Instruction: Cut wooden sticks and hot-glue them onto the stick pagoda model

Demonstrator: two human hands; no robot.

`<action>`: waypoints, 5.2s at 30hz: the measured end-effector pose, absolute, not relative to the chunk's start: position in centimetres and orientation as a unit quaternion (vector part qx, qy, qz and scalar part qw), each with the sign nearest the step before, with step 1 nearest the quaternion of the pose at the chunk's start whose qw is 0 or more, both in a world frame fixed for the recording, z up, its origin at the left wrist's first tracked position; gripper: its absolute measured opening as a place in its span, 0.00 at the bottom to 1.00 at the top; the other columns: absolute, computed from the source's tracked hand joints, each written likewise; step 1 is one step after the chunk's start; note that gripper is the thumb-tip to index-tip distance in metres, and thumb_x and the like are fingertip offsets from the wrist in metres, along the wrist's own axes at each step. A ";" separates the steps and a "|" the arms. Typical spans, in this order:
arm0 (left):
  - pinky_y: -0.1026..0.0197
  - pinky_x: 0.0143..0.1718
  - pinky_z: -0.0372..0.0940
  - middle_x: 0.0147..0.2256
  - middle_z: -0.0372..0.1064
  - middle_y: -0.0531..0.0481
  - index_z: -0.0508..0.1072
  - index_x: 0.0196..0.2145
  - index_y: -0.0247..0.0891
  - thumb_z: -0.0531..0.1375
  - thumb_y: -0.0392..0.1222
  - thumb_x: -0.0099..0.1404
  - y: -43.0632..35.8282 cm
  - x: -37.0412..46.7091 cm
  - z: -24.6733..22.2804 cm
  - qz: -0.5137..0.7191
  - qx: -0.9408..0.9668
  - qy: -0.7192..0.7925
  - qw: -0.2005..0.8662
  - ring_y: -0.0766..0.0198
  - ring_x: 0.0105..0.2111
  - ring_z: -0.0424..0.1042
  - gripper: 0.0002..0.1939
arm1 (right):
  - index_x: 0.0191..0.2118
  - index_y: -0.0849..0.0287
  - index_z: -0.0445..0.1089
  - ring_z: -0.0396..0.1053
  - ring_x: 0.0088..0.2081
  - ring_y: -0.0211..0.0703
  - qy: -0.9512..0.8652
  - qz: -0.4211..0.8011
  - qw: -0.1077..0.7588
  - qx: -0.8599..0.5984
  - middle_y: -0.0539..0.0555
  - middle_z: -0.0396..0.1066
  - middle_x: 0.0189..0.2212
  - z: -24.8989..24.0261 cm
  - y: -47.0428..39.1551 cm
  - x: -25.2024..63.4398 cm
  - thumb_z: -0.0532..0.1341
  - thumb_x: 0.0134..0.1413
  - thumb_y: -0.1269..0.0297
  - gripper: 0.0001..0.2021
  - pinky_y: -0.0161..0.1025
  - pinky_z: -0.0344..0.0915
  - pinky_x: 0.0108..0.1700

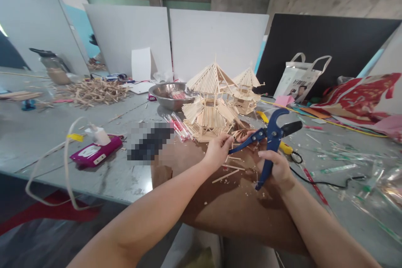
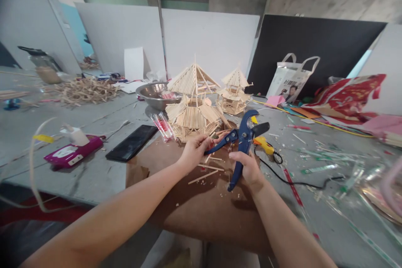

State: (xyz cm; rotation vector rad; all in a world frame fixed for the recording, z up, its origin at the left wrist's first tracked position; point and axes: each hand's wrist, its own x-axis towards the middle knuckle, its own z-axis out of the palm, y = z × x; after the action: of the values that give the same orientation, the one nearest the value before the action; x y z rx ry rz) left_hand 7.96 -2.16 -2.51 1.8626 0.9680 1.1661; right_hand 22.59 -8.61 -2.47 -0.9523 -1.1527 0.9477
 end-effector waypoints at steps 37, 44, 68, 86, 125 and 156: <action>0.67 0.26 0.54 0.20 0.60 0.54 0.66 0.24 0.34 0.47 0.45 0.59 -2.5 7.0 -2.0 0.392 0.822 0.316 0.267 0.70 0.22 0.58 0.15 | 0.39 0.57 0.59 0.63 0.33 0.45 -0.700 0.005 0.262 -0.665 0.54 0.66 0.32 -3.0 -7.6 22.7 0.55 0.38 0.68 0.16 0.36 0.54 0.32; 0.68 0.25 0.53 0.19 0.58 0.54 0.66 0.23 0.33 0.46 0.47 0.59 -2.5 7.0 -1.9 0.386 0.825 0.311 0.273 0.71 0.21 0.56 0.17 | 0.38 0.57 0.59 0.64 0.33 0.45 -0.707 0.004 0.253 -0.661 0.53 0.66 0.31 -2.8 -7.7 22.7 0.55 0.38 0.67 0.15 0.36 0.53 0.31; 0.67 0.24 0.53 0.17 0.57 0.55 0.66 0.23 0.34 0.47 0.46 0.59 -2.8 7.1 -1.8 0.388 0.821 0.318 0.272 0.70 0.21 0.57 0.16 | 0.34 0.57 0.60 0.65 0.32 0.45 -0.697 -0.002 0.223 -0.681 0.53 0.68 0.30 -2.4 -7.9 22.6 0.53 0.35 0.70 0.13 0.35 0.52 0.29; 0.65 0.29 0.57 0.25 0.66 0.50 0.68 0.31 0.37 0.46 0.45 0.60 -2.9 7.3 -2.2 0.384 0.819 0.347 0.246 0.65 0.26 0.65 0.14 | 0.35 0.57 0.63 0.65 0.30 0.45 -0.690 -0.019 0.208 -0.694 0.54 0.70 0.28 -2.1 -8.1 22.3 0.54 0.38 0.67 0.12 0.35 0.51 0.28; 0.71 0.12 0.34 0.12 0.44 0.62 0.63 0.26 0.35 0.54 0.49 0.55 -1.5 5.2 -0.6 0.142 0.614 0.211 0.747 0.77 0.11 0.37 0.13 | 0.36 0.59 0.62 0.65 0.31 0.44 -0.730 0.020 0.222 -0.646 0.54 0.68 0.28 -2.0 -8.3 22.8 0.53 0.35 0.70 0.15 0.35 0.53 0.30; 0.69 0.15 0.41 0.14 0.46 0.60 0.63 0.22 0.34 0.51 0.48 0.56 -2.5 6.3 -0.5 0.266 0.712 0.278 0.588 0.76 0.13 0.44 0.14 | 0.38 0.59 0.61 0.64 0.34 0.45 -0.722 0.023 0.218 -0.657 0.55 0.68 0.32 -2.4 -7.8 23.2 0.53 0.35 0.71 0.17 0.35 0.54 0.32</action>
State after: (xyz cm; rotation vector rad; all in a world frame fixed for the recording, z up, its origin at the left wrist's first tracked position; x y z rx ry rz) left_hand 6.34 -2.53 -0.46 1.6580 0.6472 0.6187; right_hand 23.24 -7.84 -2.39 -1.8177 -1.9973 0.0646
